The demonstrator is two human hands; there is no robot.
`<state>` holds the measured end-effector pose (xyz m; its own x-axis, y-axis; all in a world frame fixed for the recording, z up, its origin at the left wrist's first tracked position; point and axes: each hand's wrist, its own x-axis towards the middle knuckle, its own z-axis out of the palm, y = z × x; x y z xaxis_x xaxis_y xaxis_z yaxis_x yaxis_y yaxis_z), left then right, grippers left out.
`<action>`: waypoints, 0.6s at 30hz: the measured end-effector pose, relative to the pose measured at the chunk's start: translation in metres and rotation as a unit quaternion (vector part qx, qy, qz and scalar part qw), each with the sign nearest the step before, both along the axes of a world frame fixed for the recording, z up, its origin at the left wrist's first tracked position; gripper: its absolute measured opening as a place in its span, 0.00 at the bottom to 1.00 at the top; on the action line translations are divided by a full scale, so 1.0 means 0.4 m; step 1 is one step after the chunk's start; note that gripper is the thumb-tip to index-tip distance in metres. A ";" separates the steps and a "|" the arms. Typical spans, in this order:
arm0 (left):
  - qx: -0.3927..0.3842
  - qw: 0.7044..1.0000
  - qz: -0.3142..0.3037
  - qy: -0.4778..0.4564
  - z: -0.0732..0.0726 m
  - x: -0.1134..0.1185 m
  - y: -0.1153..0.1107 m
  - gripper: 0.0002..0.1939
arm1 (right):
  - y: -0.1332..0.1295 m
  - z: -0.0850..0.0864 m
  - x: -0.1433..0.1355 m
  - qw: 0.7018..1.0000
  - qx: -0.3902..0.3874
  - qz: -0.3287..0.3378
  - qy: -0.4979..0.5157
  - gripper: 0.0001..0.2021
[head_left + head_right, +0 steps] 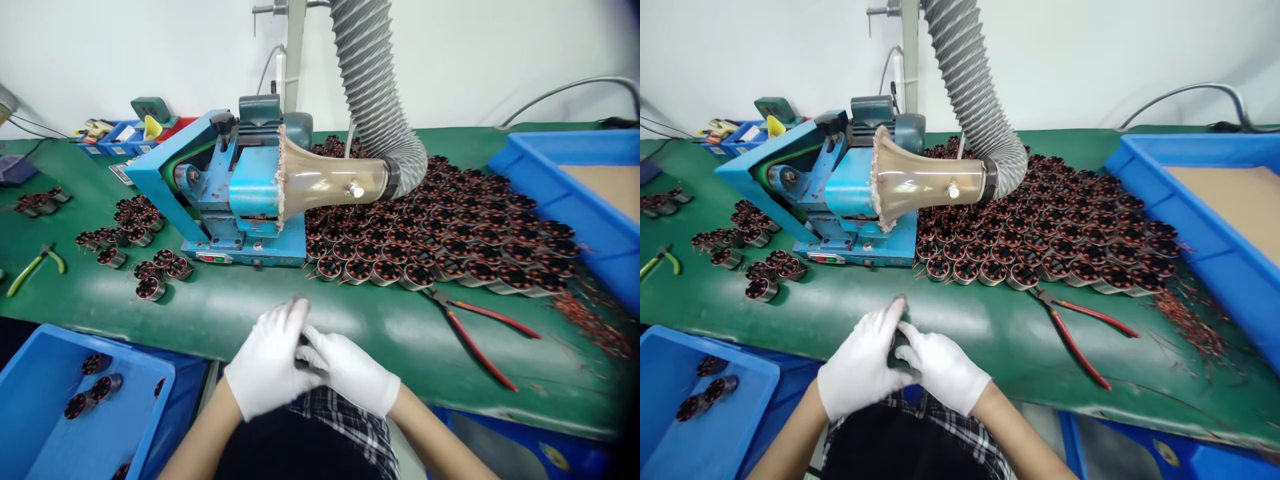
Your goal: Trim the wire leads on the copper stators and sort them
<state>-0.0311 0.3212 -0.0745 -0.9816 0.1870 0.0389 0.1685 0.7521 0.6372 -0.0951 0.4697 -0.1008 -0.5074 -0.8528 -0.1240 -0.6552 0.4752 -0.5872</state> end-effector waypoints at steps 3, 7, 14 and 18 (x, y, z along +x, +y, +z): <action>0.036 0.995 0.014 -0.091 -0.043 -0.023 -0.035 0.37 | 0.004 -0.032 0.012 0.998 0.002 -0.057 -0.001 0.12; 0.050 0.994 0.025 -0.095 -0.068 -0.017 -0.043 0.28 | 0.010 -0.045 0.024 0.995 -0.027 -0.096 -0.007 0.17; -0.006 0.995 0.055 -0.089 -0.061 -0.010 -0.009 0.19 | 0.145 -0.004 -0.061 0.900 -0.156 -0.405 -0.045 0.16; -0.033 0.994 0.053 -0.090 -0.052 -0.010 -0.005 0.18 | 0.302 0.016 -0.126 0.856 -0.080 -0.499 0.105 0.17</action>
<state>-0.0352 0.3190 -0.0954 -0.9857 0.0793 -0.1488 -0.0260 0.8006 0.5987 -0.1455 0.5905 -0.0943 -0.9902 0.0218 0.1382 -0.0688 0.7843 -0.6166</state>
